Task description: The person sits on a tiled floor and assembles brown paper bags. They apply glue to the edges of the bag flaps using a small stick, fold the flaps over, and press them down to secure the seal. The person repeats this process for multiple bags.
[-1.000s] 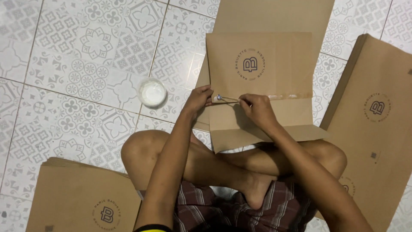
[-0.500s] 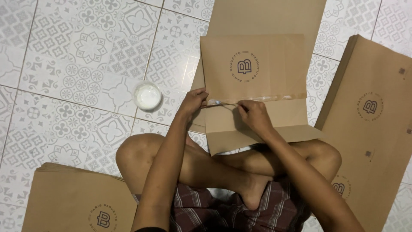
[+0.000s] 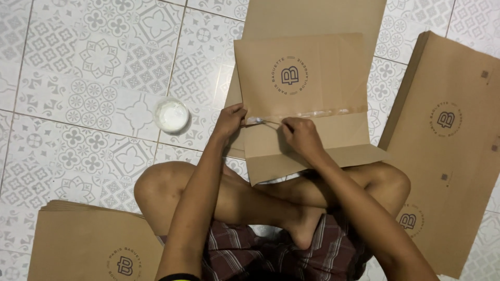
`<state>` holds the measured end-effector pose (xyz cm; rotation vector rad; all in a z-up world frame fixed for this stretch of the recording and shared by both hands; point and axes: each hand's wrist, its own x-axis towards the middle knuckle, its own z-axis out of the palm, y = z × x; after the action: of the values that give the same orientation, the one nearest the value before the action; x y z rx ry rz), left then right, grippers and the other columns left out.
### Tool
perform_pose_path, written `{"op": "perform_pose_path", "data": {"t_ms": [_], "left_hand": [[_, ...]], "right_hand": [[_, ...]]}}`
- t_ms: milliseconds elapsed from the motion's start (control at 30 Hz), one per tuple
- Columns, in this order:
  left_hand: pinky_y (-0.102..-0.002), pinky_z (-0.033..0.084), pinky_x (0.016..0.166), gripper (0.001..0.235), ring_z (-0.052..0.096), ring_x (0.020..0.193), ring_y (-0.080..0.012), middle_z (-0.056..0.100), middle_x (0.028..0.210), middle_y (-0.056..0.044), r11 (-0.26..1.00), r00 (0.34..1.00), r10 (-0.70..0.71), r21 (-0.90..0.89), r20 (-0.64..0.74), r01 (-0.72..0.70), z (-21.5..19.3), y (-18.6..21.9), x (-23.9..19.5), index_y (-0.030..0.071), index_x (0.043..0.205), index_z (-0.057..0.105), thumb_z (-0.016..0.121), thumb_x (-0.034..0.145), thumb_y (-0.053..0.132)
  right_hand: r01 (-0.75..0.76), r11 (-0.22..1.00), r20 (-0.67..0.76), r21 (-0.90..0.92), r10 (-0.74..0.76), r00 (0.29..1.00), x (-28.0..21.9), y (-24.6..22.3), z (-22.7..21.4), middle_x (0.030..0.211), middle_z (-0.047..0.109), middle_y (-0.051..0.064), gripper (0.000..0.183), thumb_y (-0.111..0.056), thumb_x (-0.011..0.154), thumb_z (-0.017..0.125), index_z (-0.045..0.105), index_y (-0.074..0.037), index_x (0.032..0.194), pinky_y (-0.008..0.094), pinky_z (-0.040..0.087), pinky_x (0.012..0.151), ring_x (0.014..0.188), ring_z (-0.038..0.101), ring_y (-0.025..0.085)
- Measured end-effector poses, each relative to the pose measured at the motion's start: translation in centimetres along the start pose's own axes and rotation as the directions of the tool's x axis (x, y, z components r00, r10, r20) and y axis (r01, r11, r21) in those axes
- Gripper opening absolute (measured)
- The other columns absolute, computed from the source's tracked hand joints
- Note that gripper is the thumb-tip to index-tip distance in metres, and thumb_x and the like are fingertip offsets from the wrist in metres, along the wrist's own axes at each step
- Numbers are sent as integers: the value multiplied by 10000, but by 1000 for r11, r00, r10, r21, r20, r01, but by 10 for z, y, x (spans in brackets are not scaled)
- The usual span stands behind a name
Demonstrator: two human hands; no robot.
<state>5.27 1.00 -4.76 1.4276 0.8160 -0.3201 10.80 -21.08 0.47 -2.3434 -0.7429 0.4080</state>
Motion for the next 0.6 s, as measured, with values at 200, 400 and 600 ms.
{"op": "perform_pose_path", "data": {"t_ms": [200,400,600], "left_hand": [[-314,538,812,415,695,842,-169,735,951,-107,999,999,34,28,-29,-33,0,-7,11,69,1395,625,559,1000,178],[-317,558,800,438,684,826,-167,711,940,-130,999,998,37,6,-45,-36,-1,-12,12,17,1405,598,556,996,168],[-308,575,795,440,694,835,-176,704,968,-154,1000,996,31,9,-80,-30,-3,-43,39,11,1424,576,564,1014,170]], "right_hand": [[-94,994,-54,-56,91,994,-14,53,-24,913,759,254,144,19,923,694,770,58,1038,448,633,723,878,752,398],[-175,979,-92,-102,166,982,-27,105,-57,905,753,249,143,0,940,694,776,41,1049,448,625,716,885,746,399],[-225,961,-139,-162,203,969,-38,149,-89,901,752,263,143,-26,958,703,787,34,1058,464,626,722,869,740,427]]}}
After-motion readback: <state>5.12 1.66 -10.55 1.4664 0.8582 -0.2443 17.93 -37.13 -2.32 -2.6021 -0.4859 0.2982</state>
